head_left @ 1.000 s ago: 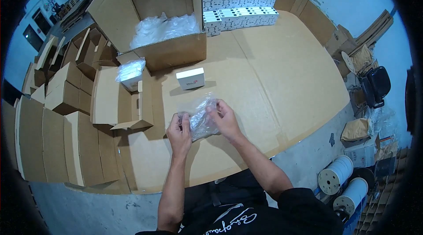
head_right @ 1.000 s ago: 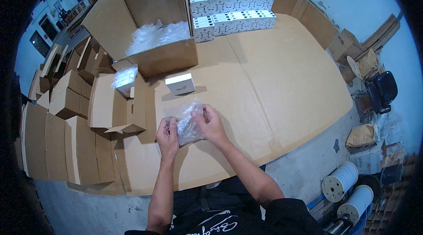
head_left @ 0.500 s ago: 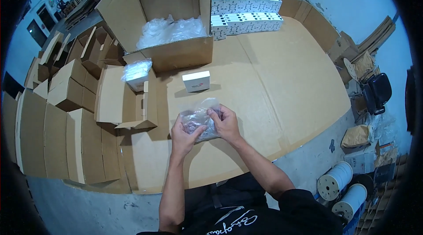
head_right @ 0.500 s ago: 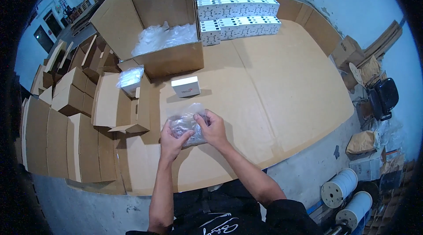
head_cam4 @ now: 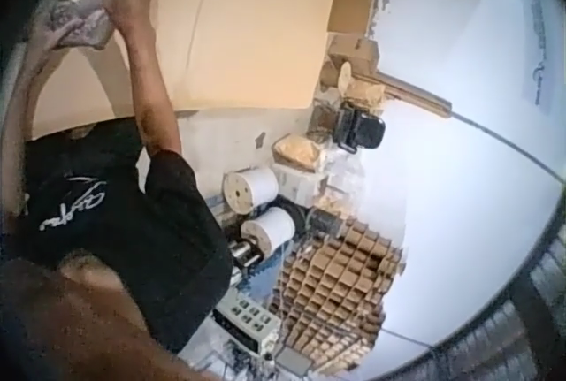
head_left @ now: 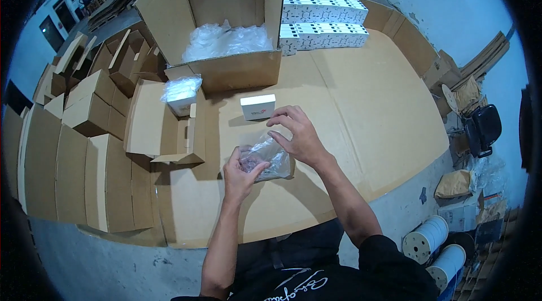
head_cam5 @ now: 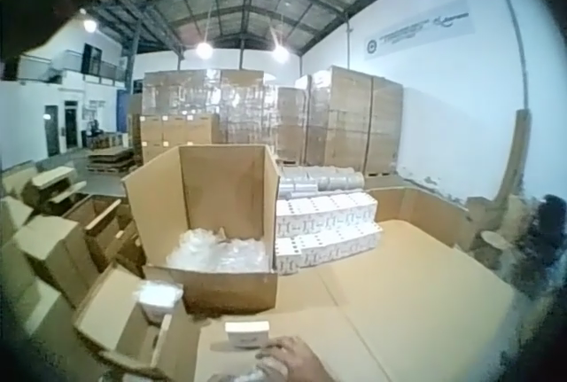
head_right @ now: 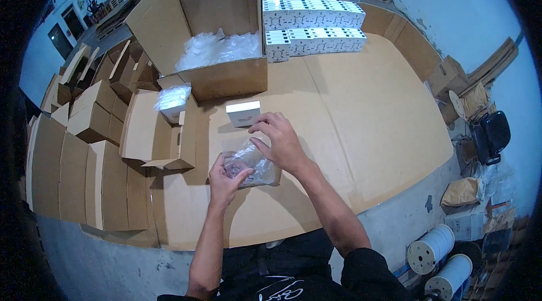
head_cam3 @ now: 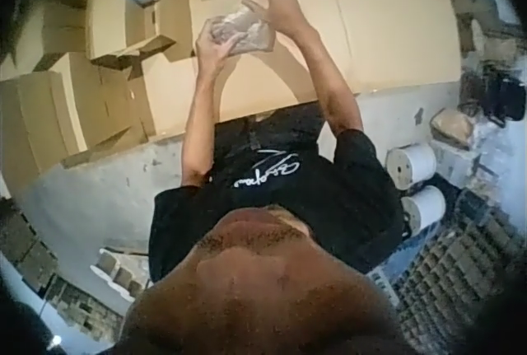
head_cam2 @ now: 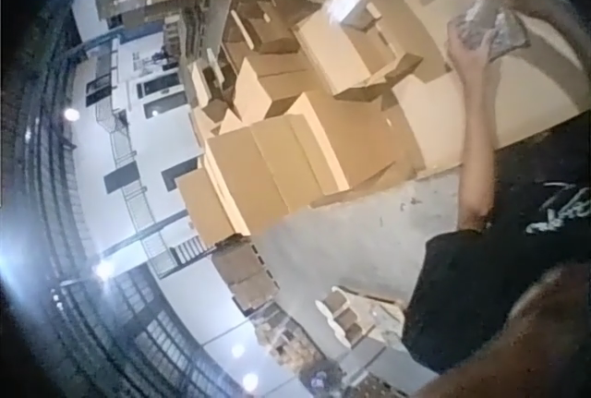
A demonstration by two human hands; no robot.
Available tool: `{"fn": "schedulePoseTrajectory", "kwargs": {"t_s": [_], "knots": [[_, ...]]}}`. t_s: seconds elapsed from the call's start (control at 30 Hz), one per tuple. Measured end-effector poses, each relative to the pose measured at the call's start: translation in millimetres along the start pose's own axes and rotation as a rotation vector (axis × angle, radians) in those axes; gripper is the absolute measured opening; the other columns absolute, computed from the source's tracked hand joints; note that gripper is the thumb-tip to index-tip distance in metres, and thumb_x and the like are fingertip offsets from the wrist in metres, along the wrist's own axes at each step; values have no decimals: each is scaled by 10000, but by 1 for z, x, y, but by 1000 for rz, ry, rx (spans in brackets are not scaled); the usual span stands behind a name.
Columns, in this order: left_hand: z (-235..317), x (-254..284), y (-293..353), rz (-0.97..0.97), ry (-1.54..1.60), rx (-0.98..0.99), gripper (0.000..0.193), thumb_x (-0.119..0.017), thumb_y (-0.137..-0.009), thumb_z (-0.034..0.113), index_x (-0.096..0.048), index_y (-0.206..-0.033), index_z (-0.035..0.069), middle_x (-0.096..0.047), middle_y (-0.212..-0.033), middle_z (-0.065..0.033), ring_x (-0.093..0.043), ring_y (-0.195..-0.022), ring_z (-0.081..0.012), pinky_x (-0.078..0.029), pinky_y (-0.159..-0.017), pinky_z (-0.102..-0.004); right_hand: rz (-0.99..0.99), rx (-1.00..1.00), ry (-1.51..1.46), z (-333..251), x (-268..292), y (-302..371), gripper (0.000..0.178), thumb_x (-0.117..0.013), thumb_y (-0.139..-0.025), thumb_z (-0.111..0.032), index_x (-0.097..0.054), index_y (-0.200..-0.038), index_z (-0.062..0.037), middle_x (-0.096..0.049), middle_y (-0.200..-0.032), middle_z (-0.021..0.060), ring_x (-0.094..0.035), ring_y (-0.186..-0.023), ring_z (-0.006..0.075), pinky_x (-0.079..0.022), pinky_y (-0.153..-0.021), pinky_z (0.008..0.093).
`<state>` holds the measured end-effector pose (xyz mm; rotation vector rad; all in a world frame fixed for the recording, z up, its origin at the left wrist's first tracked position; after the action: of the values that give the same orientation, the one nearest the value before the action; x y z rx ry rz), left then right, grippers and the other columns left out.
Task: Packing small white boxes into plastic bags and then into cardboard shipping boxes at a warehouse workstation.
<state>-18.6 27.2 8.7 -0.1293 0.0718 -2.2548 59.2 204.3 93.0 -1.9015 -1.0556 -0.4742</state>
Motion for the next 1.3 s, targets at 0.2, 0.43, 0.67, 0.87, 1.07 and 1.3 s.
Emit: {"fn": "schedulePoseTrajectory", "kwargs": {"t_s": [0.2, 0.43, 0.67, 0.87, 1.07, 1.3], "knots": [[3, 0, 1, -18, -15, 107, 468, -882, -800, 83, -598, -1163, -1, -732, -906, -75, -686, -818, -110, -550, -722, -268, -34, -33, -18, 0, 0, 0, 173, -773, -811, -16, -670, -945, -55, -637, -1087, 90, -600, -1084, 288, -504, -940, 416], [8, 1, -1, 81, -81, -13, 461, -879, -801, 83, -596, -1156, -1, -744, -1005, -129, -712, -905, -150, -565, -805, -302, -49, 131, -57, -15, 11, -4, 193, -746, -783, 2, -638, -931, -60, -646, -1015, 85, -617, -1001, 272, -486, -911, 392], [-10, 3, -1, 59, -8, 15, 502, -902, -773, 97, -591, -1159, 16, -749, -1014, -105, -715, -928, -158, -576, -819, -318, -388, 89, -73, -20, 6, -22, 198, -743, -831, -158, -678, -1000, -79, -697, -895, 68, -657, -877, 242, -443, -907, 353], [-1, 4, -1, 10, -69, -1, 663, -980, -654, 207, -591, -1160, 28, -746, -1017, -114, -720, -945, -196, -582, -834, -353, -720, 56, -109, -9, -7, -42, 203, -711, -902, -223, -753, -1003, -52, -756, -946, 113, -667, -764, 313, -524, -766, 388], [7, 5, -2, 0, -269, 1, 743, -1004, -603, 278, -593, -1171, 29, -744, -1024, -129, -725, -952, -216, -584, -840, -367, -755, 76, -238, -14, 2, -54, 233, -650, -914, -171, -784, -1075, -66, -758, -1182, 119, -698, -747, 277, -543, -682, 365], [-5, 8, -5, 106, -79, -37, 718, -1003, -619, 252, -601, -1165, 17, -736, -1025, -104, -716, -951, -201, -583, -857, -354, -294, 96, -401, 5, 11, -62, 370, -608, -872, -65, -743, -1215, -89, -681, -1361, 101, -687, -960, 205, -542, -807, 324]]}}
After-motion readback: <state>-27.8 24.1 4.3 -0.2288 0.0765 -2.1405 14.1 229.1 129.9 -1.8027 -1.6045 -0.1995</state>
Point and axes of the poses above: each hand's wrist, its own y-axis away from the middle knuckle, its own x-axis out of the back of the hand, z = x × y, the point moved 3 cm from there along -y, towards the middle knuckle
